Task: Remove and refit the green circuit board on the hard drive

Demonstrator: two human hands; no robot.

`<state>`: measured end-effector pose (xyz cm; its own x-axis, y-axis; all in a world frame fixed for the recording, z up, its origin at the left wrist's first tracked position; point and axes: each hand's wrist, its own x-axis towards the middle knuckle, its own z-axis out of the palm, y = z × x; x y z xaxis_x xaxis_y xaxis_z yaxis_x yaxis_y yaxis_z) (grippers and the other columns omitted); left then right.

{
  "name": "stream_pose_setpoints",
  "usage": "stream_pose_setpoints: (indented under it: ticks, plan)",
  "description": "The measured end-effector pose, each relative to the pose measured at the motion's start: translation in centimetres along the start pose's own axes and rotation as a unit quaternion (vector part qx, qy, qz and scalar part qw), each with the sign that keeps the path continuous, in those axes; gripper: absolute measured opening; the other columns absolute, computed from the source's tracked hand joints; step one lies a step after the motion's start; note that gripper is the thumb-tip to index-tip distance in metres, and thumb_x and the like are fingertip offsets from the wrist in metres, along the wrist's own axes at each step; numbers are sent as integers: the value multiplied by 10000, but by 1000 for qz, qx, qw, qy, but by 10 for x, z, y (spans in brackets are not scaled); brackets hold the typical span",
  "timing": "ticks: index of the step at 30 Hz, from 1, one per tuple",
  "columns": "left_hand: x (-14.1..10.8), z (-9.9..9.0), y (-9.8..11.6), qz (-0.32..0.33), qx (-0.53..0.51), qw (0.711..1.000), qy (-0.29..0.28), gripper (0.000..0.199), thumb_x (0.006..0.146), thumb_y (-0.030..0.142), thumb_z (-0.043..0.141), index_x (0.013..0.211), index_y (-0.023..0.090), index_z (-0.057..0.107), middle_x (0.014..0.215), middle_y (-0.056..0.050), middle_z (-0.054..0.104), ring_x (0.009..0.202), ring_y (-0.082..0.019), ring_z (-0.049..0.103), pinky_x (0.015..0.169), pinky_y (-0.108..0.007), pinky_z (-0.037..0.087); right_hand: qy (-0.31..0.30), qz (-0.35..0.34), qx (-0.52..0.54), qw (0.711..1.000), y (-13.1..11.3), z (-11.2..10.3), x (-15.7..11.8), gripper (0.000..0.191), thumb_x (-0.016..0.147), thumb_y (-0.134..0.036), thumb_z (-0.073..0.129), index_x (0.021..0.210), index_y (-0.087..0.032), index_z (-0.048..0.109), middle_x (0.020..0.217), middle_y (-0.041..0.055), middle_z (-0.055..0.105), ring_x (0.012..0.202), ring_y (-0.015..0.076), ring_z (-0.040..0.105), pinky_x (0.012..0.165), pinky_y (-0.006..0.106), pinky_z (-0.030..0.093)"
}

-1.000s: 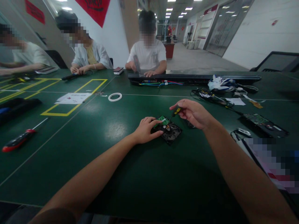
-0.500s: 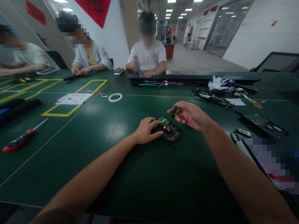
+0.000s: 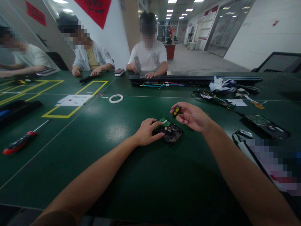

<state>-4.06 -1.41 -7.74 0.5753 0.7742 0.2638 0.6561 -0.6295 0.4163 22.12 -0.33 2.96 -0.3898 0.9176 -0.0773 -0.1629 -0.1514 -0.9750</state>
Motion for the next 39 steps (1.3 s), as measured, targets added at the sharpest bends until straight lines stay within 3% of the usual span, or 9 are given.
stream_pose_setpoints:
  ticks: [11,33,39]
  plan:
    - [-1,2,-1,17,42,999,-29,547,1070,603,492,1566,376,531,1515,-133,468,1446,-373,409,1195,-602,359,4,-1,0,1000,-1,2,-1,262,938,-439,697,991,-182,704,979,78,690,563,89,502,409,243,242]
    - [0,2,0,14,44,999,-29,561,1063,622,491,1564,376,539,1505,-140,470,1451,-377,405,1200,-603,355,4,-1,0,1000,-1,0,-1,302,905,-468,739,991,-179,714,1003,86,710,560,83,501,409,235,236]
    - [-1,1,-3,11,32,999,-30,586,1061,639,481,1581,371,510,1582,-137,426,1487,-380,380,1215,-608,336,29,-17,14,999,-12,-4,-4,310,920,-481,710,966,-175,707,959,84,717,534,81,475,399,244,221]
